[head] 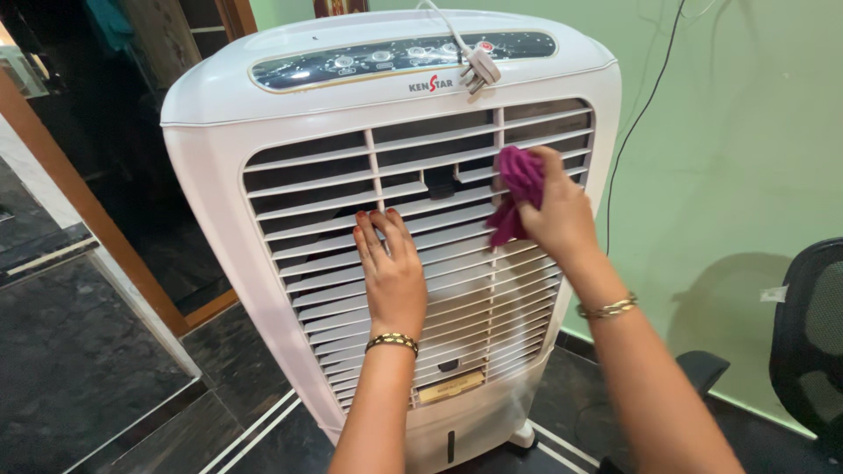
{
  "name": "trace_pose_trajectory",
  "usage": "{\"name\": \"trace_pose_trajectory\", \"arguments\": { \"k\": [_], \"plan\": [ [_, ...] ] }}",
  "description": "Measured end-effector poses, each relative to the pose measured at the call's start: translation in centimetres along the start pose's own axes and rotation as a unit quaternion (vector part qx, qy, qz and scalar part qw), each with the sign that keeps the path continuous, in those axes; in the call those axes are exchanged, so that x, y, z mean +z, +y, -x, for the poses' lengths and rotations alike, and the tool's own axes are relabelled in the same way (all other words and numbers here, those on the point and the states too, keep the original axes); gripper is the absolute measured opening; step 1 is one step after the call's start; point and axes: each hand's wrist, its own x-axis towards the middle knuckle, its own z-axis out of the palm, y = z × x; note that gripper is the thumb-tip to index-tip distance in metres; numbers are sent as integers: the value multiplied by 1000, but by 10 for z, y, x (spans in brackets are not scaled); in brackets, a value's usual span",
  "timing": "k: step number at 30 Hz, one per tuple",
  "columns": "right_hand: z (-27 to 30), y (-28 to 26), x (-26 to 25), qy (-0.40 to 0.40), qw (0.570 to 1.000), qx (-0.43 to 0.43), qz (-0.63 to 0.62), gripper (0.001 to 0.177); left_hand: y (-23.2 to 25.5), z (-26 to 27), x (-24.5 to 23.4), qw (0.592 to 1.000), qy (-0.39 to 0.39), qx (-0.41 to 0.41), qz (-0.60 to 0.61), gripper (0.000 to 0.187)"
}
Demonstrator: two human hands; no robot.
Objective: The person wipes the front grille of a white air cooler using a purple cloth. They dip the cloth into a bowl of water on a chair, wring it out, and wipe the cooler's surface repeatedly.
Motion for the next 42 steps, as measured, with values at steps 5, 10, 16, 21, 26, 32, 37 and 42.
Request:
{"name": "trace_pose_trajectory", "arguments": {
  "k": [5, 10, 16, 21, 26, 32, 37, 42],
  "plan": [
    [-3, -2, 25, 123, 967, -173, 142, 51, 0, 1, 3, 1000, 3, 4, -6, 57],
    [-11, 25, 36, 113, 967, -195, 121, 57, 1, 2, 4, 1000, 14, 3, -12, 56],
    [-18, 38, 29, 110, 952, -233, 167, 56, 6, -3, -3, 1000, 14, -19, 1, 55],
    [-24, 37, 22, 109, 932, -265, 224, 49, 25, -13, -17, 988, -29, -84, 128, 68],
    [-28, 45, 19, 135, 902, -310, 268, 41, 79, -18, -21, 977, -23, 6, 212, 69],
    [-47, 98, -19, 164, 854, -274, 410, 35, 91, -25, -2, 986, -32, 55, 151, 68],
    [-56, 119, -26, 174, 830, -275, 452, 32, 93, -24, 1, 991, -15, 67, 112, 69],
    [-65, 117, -12, 132, 844, -206, 478, 22, 89, -25, -1, 990, -19, 74, 120, 80]
  ]
}}
